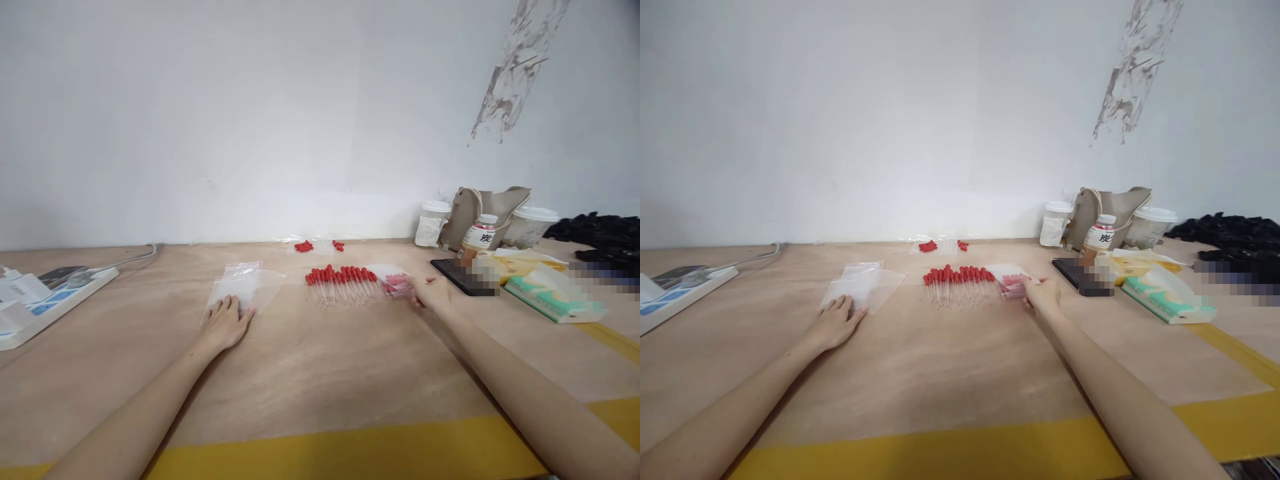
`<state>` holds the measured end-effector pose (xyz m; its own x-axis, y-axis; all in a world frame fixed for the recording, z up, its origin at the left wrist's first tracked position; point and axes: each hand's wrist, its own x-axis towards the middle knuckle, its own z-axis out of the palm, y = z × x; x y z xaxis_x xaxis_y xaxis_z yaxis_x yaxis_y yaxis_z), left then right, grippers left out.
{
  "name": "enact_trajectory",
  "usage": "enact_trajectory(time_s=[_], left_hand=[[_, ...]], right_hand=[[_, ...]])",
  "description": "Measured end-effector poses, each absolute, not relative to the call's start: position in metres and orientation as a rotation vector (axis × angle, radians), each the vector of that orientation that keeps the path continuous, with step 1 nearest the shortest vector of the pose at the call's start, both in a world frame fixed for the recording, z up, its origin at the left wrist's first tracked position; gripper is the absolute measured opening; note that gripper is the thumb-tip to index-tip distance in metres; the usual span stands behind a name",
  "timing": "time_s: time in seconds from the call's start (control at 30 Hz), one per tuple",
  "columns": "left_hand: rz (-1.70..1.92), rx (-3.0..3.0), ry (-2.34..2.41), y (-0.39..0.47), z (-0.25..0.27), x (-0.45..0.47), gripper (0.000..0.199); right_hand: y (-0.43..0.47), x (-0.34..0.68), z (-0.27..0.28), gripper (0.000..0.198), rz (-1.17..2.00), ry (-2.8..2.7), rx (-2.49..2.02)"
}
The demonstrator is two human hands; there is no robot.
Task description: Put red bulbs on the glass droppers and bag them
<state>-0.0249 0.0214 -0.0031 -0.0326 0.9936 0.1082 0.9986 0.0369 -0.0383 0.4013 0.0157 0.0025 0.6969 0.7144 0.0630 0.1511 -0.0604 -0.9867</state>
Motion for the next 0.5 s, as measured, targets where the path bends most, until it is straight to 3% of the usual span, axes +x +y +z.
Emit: enact_trajectory(time_s=[0.1,0.2,0.3,0.4,0.5], left_hand=[[-0.076,-2.123,-2.095,0.02,0.0,-0.024,0.053],[-0.063,-2.129,-2.043,0.015,0.006,-0.019,0.042],[-0.044,-2.118,-2.021,0.01,0.011,-0.014,0.035],[-0.051,-2.12,-2.011,0.006,0.015,-0.011,0.033],[-0.138,-2.121,-1.986,0.005,0.017,-0.011,0.032]], right_hand=[[0.007,0.394,0.009,0.03,-0.004,-1.037,-1.866],[0.002,0.375,0.015,0.022,-0.183,-1.513,-1.863],[0.001,0.354,0.016,0.027,-0.446,-1.888,-1.896],[0.004,0.345,0.013,0.032,-0.722,-2.104,-1.875],[0.008,0.344,0.008,0.032,-0.784,-2.175,-1.892]])
